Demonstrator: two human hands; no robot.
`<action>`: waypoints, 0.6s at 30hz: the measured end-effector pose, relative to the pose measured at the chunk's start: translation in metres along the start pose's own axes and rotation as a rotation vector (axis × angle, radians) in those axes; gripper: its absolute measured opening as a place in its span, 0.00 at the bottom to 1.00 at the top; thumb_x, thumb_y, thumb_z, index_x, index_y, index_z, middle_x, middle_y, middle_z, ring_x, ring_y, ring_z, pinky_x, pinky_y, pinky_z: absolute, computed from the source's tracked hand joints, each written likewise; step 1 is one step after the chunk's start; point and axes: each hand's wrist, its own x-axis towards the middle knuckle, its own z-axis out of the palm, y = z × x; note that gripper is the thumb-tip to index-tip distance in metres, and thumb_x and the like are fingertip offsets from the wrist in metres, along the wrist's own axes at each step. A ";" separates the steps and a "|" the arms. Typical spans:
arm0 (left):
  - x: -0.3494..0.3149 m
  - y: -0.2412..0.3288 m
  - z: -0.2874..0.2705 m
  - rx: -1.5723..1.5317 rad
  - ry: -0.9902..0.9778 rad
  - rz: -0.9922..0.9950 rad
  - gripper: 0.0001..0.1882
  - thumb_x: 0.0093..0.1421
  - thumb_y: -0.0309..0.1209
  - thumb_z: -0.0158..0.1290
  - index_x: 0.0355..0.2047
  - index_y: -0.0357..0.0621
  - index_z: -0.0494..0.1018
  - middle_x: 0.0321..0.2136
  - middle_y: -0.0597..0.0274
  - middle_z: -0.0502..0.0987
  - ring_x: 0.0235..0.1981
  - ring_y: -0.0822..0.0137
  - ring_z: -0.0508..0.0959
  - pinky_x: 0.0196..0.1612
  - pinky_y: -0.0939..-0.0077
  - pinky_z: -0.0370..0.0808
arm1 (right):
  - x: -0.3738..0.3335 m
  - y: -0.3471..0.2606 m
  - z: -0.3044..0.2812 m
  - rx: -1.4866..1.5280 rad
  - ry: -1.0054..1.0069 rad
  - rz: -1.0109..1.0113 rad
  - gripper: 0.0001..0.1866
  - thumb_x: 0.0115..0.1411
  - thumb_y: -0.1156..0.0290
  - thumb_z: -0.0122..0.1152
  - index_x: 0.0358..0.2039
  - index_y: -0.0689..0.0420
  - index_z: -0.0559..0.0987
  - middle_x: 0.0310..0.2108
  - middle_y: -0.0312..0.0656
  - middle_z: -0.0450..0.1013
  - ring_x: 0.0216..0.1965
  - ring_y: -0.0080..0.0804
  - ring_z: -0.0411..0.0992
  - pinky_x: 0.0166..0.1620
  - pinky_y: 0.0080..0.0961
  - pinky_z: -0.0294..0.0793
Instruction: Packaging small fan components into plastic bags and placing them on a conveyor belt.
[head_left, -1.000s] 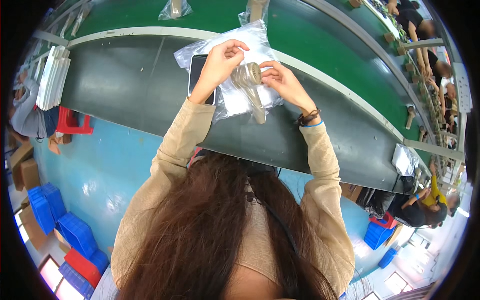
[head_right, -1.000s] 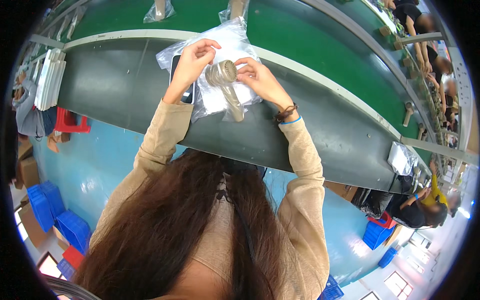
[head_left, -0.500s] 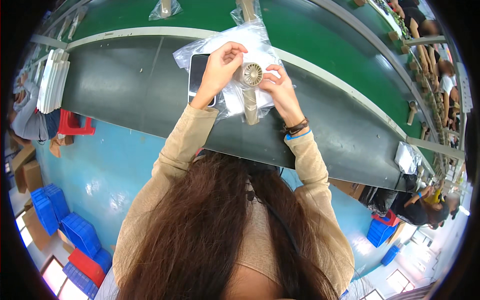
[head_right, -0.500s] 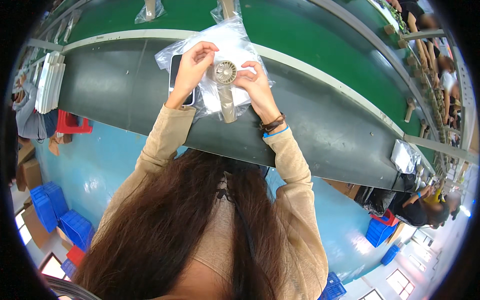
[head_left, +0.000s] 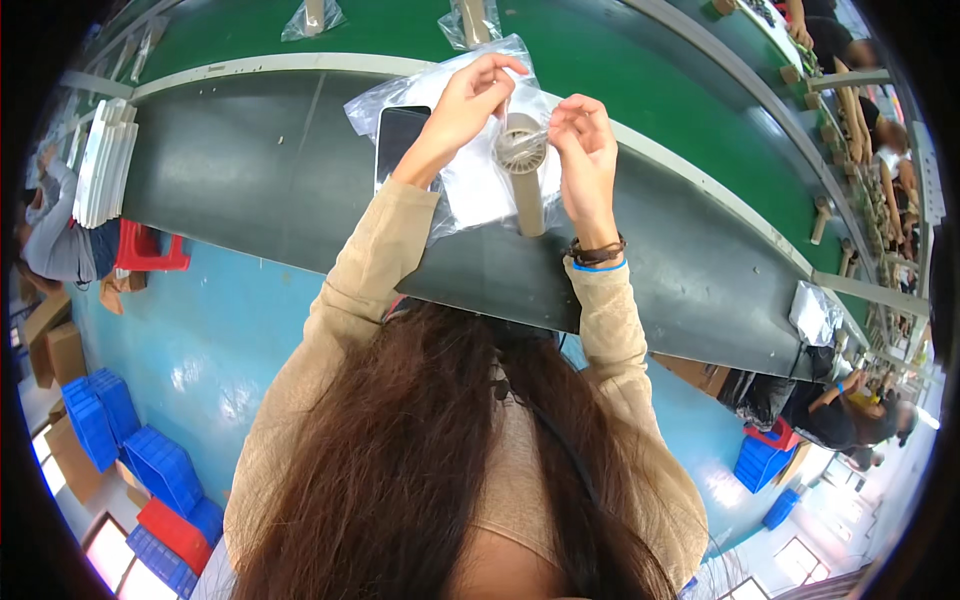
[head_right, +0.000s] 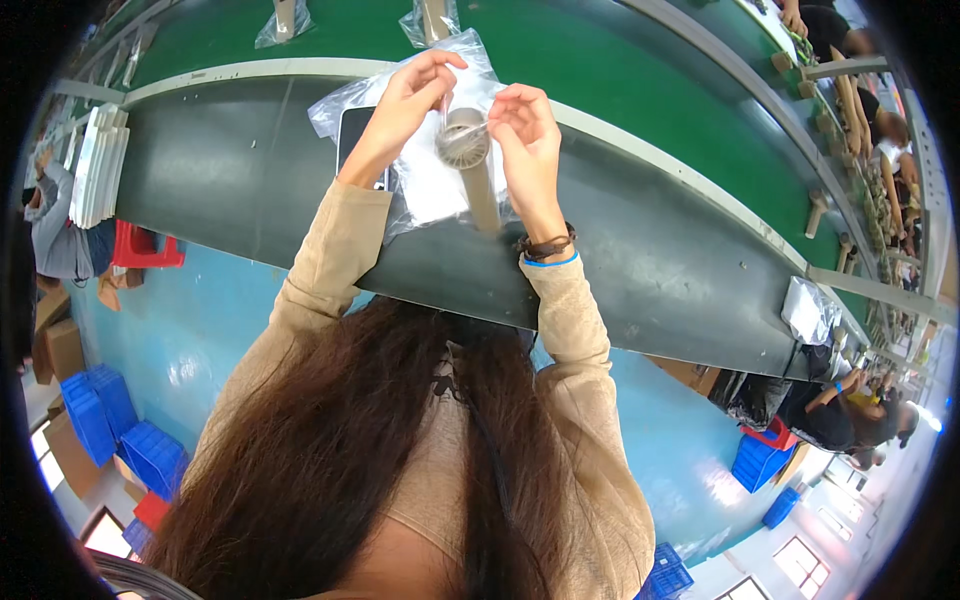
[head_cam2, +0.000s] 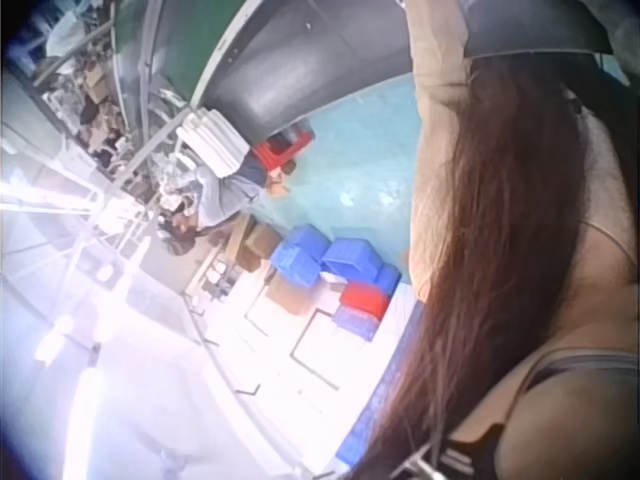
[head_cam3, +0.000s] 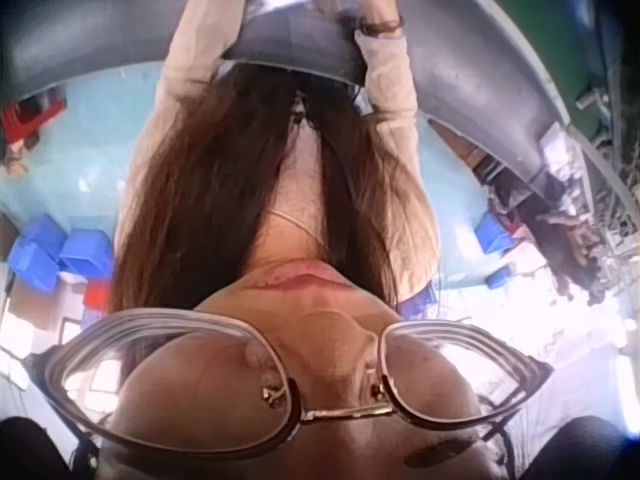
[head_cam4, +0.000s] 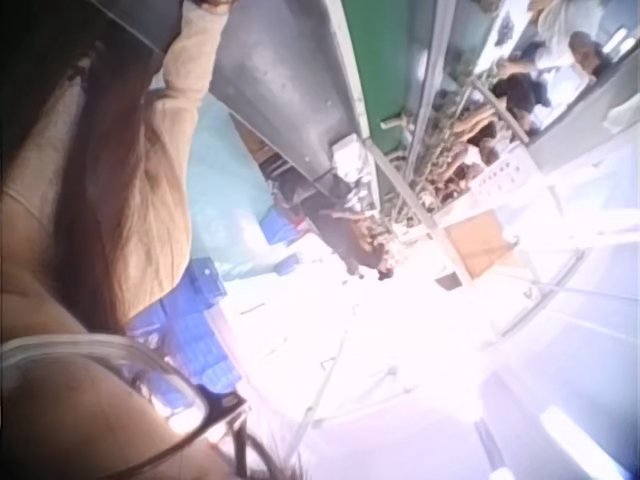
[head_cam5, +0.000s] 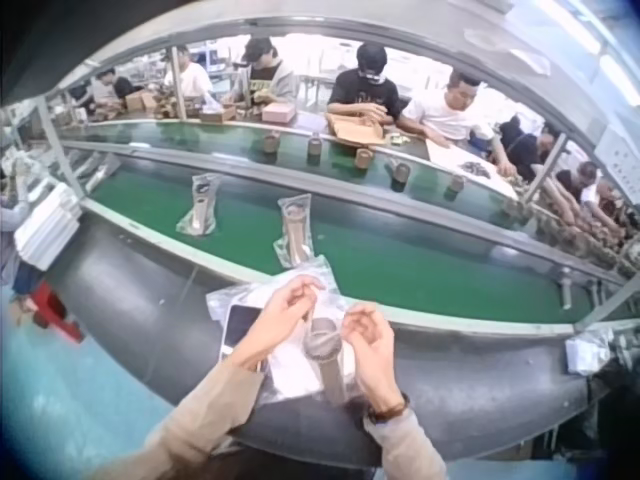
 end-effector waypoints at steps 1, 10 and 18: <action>0.008 -0.007 0.000 -0.005 -0.001 0.042 0.12 0.62 0.25 0.46 0.46 0.39 0.70 0.25 0.73 0.68 0.27 0.80 0.68 0.32 0.85 0.66 | 0.004 0.001 -0.003 -0.001 0.000 -0.002 0.16 0.56 0.86 0.53 0.44 0.58 0.69 0.37 0.35 0.68 0.38 0.20 0.67 0.42 0.18 0.68; 0.081 -0.006 0.053 -0.109 0.034 0.053 0.12 0.61 0.27 0.51 0.46 0.40 0.71 0.28 0.68 0.74 0.29 0.77 0.73 0.33 0.81 0.71 | 0.066 -0.021 -0.063 0.436 0.233 -0.014 0.12 0.56 0.87 0.46 0.39 0.61 0.72 0.34 0.37 0.68 0.29 0.21 0.64 0.31 0.16 0.67; 0.104 -0.013 0.068 0.153 0.150 0.301 0.20 0.59 0.28 0.57 0.50 0.42 0.66 0.42 0.59 0.72 0.42 0.67 0.73 0.45 0.75 0.72 | 0.167 -0.015 -0.157 0.587 0.324 -0.046 0.15 0.54 0.87 0.49 0.42 0.60 0.66 0.34 0.41 0.66 0.27 0.27 0.64 0.30 0.17 0.68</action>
